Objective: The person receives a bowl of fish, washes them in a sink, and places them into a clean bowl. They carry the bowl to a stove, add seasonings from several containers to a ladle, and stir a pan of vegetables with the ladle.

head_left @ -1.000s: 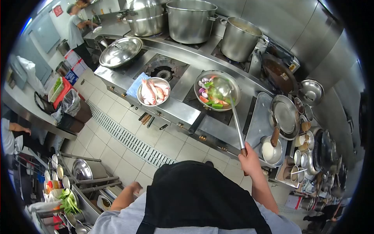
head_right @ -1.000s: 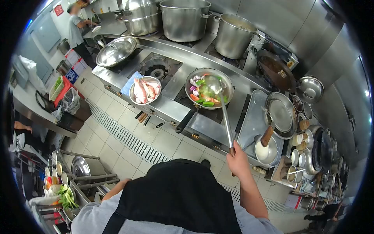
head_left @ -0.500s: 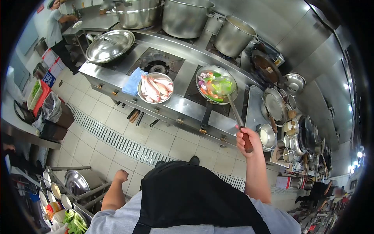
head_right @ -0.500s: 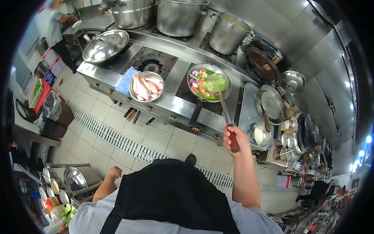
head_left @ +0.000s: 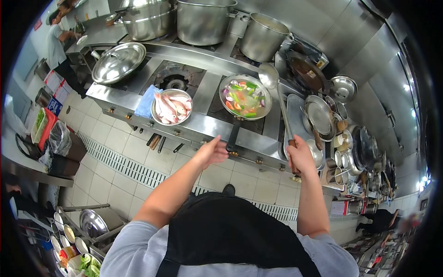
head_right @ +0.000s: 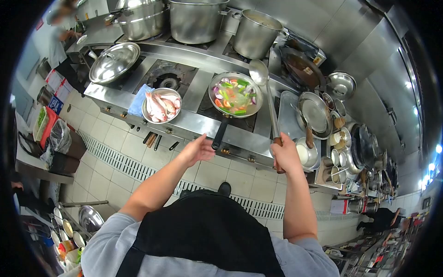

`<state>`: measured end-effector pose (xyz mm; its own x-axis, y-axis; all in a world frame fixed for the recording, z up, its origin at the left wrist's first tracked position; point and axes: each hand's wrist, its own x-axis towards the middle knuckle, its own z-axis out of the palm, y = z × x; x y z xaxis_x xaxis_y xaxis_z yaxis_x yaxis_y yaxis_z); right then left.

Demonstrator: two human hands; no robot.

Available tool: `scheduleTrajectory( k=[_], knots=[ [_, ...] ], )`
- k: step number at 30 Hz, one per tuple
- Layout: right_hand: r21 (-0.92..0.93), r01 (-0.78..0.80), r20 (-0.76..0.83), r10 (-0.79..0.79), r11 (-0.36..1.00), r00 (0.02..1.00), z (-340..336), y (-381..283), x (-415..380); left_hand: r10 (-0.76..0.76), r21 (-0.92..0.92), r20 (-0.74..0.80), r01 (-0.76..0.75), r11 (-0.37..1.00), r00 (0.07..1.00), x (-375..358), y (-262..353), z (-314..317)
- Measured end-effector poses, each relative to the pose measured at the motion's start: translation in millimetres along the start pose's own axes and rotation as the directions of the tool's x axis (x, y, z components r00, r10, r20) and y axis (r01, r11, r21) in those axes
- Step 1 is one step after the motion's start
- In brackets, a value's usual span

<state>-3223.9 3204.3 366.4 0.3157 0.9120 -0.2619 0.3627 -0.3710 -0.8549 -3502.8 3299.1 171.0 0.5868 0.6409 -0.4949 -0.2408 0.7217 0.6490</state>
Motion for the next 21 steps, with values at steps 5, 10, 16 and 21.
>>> scheduleTrajectory(
  k=[5, 10, 16, 21],
  knots=[
    [-0.170, -0.008, -0.040, 0.002, 0.985, 0.999, 20, 29, 16, -0.104, -0.189, -0.019, 0.099, 0.977, 0.994, 37, 35, 52],
    [0.317, -0.223, 0.301, 0.125, 0.922, 0.945, 28, 40, 21, -0.022, 0.247, -0.160, 0.061, 0.967, 0.987, 41, 40, 64],
    [0.728, -0.574, 0.606, 0.041, 0.374, 0.795, 9, 39, 27, 0.028, 0.362, -0.182, 0.040, 0.931, 0.983, 42, 46, 55],
    [0.729, -0.561, 0.595, 0.040, 0.391, 0.802, -2, 26, 20, 0.016, 0.360, -0.148, 0.039, 0.932, 0.989, 41, 48, 48]
  ],
)
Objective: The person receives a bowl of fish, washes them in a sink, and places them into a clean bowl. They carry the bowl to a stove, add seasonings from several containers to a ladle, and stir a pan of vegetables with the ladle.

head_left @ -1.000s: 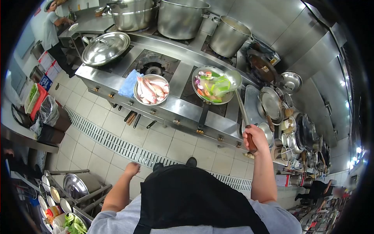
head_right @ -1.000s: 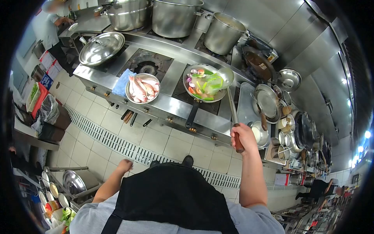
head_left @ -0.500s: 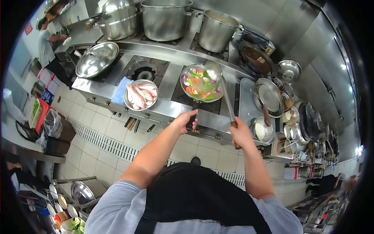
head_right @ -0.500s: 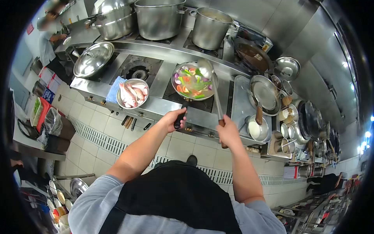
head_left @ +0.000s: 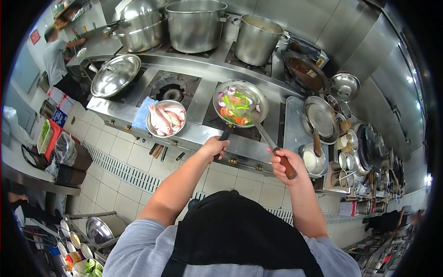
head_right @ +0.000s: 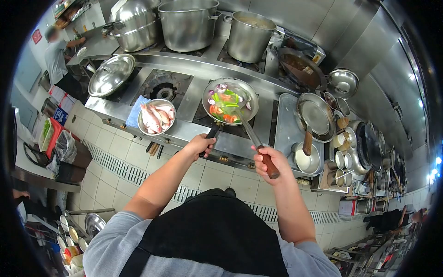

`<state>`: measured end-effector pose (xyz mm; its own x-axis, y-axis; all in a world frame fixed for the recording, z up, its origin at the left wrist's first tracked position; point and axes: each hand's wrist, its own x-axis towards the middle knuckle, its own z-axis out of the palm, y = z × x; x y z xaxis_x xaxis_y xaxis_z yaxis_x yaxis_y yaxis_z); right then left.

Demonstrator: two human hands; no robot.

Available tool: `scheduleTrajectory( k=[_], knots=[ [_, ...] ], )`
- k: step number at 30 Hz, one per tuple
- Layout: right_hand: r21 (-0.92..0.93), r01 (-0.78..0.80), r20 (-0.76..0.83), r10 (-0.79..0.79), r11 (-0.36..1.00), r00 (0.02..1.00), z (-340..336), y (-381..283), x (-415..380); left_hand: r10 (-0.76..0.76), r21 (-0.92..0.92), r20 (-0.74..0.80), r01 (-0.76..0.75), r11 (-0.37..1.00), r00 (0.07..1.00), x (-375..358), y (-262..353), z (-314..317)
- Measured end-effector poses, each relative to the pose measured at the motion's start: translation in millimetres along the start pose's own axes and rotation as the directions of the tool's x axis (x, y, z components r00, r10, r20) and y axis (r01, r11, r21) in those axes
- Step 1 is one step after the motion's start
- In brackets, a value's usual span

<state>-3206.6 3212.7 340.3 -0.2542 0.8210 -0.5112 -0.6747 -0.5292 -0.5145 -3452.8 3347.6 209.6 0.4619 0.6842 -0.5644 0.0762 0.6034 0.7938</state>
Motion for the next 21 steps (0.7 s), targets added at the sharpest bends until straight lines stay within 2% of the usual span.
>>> scheduleTrajectory(
  k=[2, 4, 5, 7, 8, 10, 11, 13, 14, 15, 16, 17, 18, 19, 20, 21],
  knots=[
    [-0.055, 0.020, -0.034, -0.022, 0.998, 0.999, 9, -4, -7, -0.003, -0.012, 0.000, 0.003, 1.000, 1.000, -2, 1, 0],
    [-0.226, 0.056, -0.135, -0.088, 0.973, 0.987, 17, -7, -13, -0.005, -0.022, 0.002, 0.005, 1.000, 1.000, -5, 3, 1],
    [-0.227, 0.055, -0.136, -0.088, 0.972, 0.987, 19, -8, -15, -0.008, -0.030, 0.003, 0.008, 1.000, 1.000, -5, 4, 1],
    [-0.502, 0.039, -0.229, -0.177, 0.864, 0.957, 20, -10, -18, -0.011, -0.040, 0.004, 0.011, 0.999, 1.000, -6, 4, 1],
    [-0.504, 0.038, -0.228, -0.175, 0.863, 0.958, 15, -12, -17, -0.011, -0.052, 0.004, 0.012, 0.999, 1.000, -6, 4, 1],
    [-0.783, -0.012, -0.211, -0.248, 0.622, 0.945, 6, -15, -17, -0.014, -0.064, 0.005, 0.014, 0.998, 1.000, -5, 3, 1],
    [-0.783, -0.014, -0.212, -0.246, 0.622, 0.946, 4, -13, -19, -0.020, -0.063, 0.004, 0.021, 0.998, 1.000, -5, 2, 1],
    [-0.972, -0.116, -0.205, -0.491, 0.206, 0.847, 17, -7, -28, -0.028, -0.063, 0.003, 0.028, 0.998, 1.000, -5, 2, 1],
    [-0.972, -0.116, -0.205, -0.490, 0.206, 0.847, 8, -2, -26, -0.030, -0.077, 0.009, 0.031, 0.997, 1.000, -5, 2, 0],
    [-0.995, -0.051, 0.015, -0.653, -0.081, 0.757, 2, 5, -21, -0.034, -0.091, 0.014, 0.035, 0.995, 0.999, -5, 2, 0],
    [-0.929, -0.034, 0.265, -0.726, -0.368, 0.634, -1, 9, -18, -0.036, -0.091, 0.015, 0.037, 0.995, 0.999, -4, 1, 0],
    [-0.930, -0.035, 0.262, -0.726, -0.366, 0.636, -2, 10, -20, -0.040, -0.096, 0.012, 0.041, 0.995, 0.999, -3, 0, -1],
    [-1.000, 0.004, 0.009, -0.701, -0.009, 0.713, 25, 13, -28, -0.045, -0.100, 0.008, 0.046, 0.994, 0.999, -3, -1, -1],
    [-0.935, 0.002, -0.217, -0.579, 0.354, 0.786, 43, 15, -32, -0.050, -0.097, 0.008, 0.050, 0.994, 0.999, -2, -1, -1],
    [-0.933, 0.002, -0.221, -0.578, 0.360, 0.786, 45, 16, -32, -0.051, -0.106, 0.008, 0.052, 0.993, 0.999, -2, -1, -1],
    [-0.884, 0.051, -0.215, -0.500, 0.465, 0.839, 47, 17, -33, -0.053, -0.115, 0.009, 0.054, 0.992, 0.999, -2, -1, -1]
  ],
)
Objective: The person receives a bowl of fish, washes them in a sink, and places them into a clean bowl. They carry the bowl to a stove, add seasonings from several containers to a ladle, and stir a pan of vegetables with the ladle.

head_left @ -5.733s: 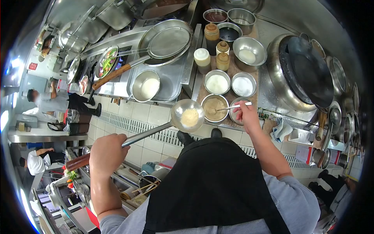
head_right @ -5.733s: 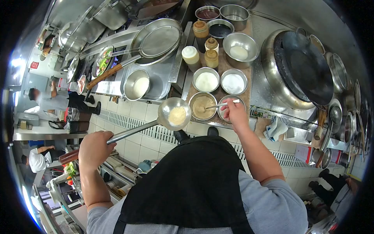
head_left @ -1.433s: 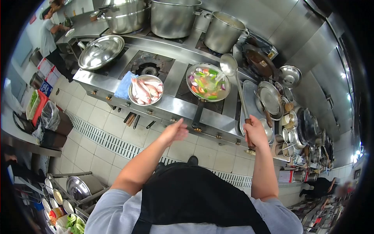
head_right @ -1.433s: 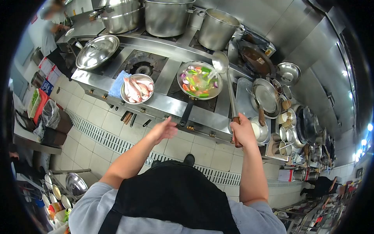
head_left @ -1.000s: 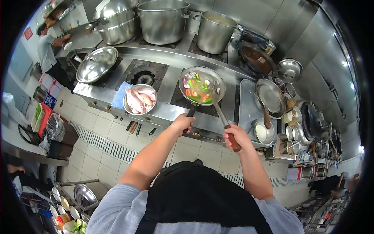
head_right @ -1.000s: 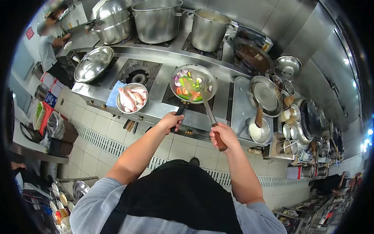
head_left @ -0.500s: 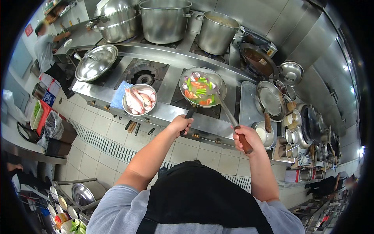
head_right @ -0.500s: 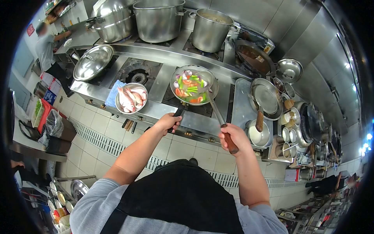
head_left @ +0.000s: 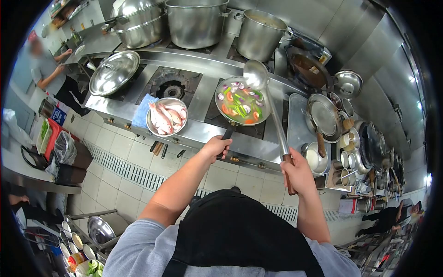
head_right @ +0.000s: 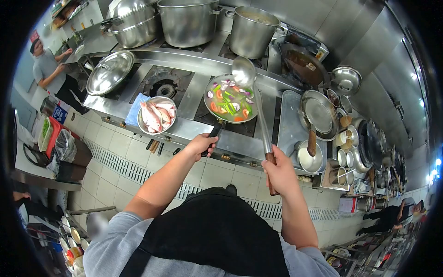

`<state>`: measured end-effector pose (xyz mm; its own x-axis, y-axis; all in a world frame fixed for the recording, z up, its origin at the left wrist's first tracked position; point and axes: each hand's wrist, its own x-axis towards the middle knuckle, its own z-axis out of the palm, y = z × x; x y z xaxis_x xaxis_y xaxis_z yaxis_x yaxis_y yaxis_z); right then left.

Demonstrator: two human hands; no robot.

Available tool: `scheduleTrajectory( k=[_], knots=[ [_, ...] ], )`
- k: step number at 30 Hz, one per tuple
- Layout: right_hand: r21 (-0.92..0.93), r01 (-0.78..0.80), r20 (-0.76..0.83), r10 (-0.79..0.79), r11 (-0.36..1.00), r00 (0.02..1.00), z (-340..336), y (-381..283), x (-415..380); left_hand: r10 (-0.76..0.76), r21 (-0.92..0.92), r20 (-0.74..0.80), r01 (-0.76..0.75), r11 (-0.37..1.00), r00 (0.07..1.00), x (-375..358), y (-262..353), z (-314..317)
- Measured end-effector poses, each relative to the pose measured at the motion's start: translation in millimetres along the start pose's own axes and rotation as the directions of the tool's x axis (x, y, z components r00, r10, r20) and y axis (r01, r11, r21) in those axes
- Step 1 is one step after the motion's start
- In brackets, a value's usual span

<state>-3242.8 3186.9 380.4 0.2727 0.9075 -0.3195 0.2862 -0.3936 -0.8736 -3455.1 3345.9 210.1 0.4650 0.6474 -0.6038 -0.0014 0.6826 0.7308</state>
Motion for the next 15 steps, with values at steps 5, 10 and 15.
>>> scheduleTrajectory(
  k=[5, 10, 15],
  knots=[
    [0.199, -0.077, 0.170, 0.043, 0.977, 0.985, 26, 5, 2, 0.010, -0.004, 0.020, -0.010, 1.000, 1.000, -2, 1, 0],
    [0.330, -0.167, 0.234, 0.091, 0.929, 0.968, 49, -3, 1, 0.008, -0.019, 0.026, -0.007, 1.000, 1.000, -1, -1, 0],
    [0.336, -0.190, 0.261, 0.103, 0.923, 0.960, 60, -4, 2, -0.001, -0.006, 0.021, 0.001, 1.000, 1.000, -1, -1, 0]
  ],
)
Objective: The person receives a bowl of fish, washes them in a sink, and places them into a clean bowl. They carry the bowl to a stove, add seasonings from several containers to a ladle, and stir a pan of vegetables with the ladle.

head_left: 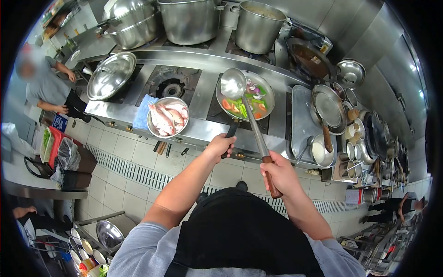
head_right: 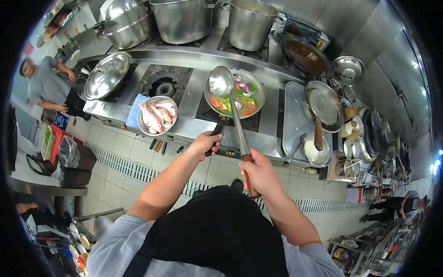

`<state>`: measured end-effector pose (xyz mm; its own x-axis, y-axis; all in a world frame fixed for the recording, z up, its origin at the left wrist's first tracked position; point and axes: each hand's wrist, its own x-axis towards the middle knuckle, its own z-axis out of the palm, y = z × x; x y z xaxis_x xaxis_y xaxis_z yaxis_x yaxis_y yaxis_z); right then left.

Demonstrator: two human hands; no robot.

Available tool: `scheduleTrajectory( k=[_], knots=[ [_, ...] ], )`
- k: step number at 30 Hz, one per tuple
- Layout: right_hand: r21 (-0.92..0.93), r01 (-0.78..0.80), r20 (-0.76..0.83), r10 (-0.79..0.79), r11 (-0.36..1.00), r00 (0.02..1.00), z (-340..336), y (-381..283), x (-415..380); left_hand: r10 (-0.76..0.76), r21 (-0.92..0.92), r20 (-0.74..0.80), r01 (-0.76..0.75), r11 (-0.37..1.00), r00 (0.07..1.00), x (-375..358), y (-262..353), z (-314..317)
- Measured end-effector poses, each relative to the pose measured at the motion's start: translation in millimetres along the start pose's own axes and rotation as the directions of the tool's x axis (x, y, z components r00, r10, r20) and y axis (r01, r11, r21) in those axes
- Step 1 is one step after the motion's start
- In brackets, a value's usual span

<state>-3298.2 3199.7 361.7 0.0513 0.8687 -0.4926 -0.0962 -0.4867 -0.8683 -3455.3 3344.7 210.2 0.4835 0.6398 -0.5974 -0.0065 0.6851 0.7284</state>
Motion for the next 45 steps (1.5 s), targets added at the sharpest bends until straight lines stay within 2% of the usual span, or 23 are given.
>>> scheduleTrajectory(
  k=[18, 24, 29, 32, 40, 45],
  knots=[
    [0.035, -0.020, -0.051, 0.022, 0.999, 0.998, 4, 1, 22, 0.012, -0.015, 0.017, -0.011, 1.000, 1.000, 2, -3, -1],
    [0.139, -0.022, -0.036, 0.027, 0.990, 0.999, 2, -4, 23, 0.013, -0.021, 0.029, -0.013, 1.000, 0.999, 1, -2, -1],
    [0.351, -0.018, 0.021, 0.012, 0.936, 1.000, -8, -6, 24, 0.009, -0.020, 0.025, -0.009, 1.000, 1.000, 2, -2, -1],
    [0.418, -0.020, 0.044, 0.001, 0.908, 0.999, -16, -7, 24, 0.003, -0.029, 0.022, -0.002, 1.000, 1.000, 0, 0, 0],
    [0.483, -0.017, 0.076, -0.023, 0.875, 0.997, -21, -17, 13, 0.001, -0.013, 0.030, -0.001, 1.000, 1.000, 3, -1, -6],
    [0.535, -0.021, 0.079, -0.025, 0.845, 0.997, -27, -24, 7, -0.062, -0.097, -0.013, 0.061, 0.993, 0.998, -19, 4, -8]
  ],
)
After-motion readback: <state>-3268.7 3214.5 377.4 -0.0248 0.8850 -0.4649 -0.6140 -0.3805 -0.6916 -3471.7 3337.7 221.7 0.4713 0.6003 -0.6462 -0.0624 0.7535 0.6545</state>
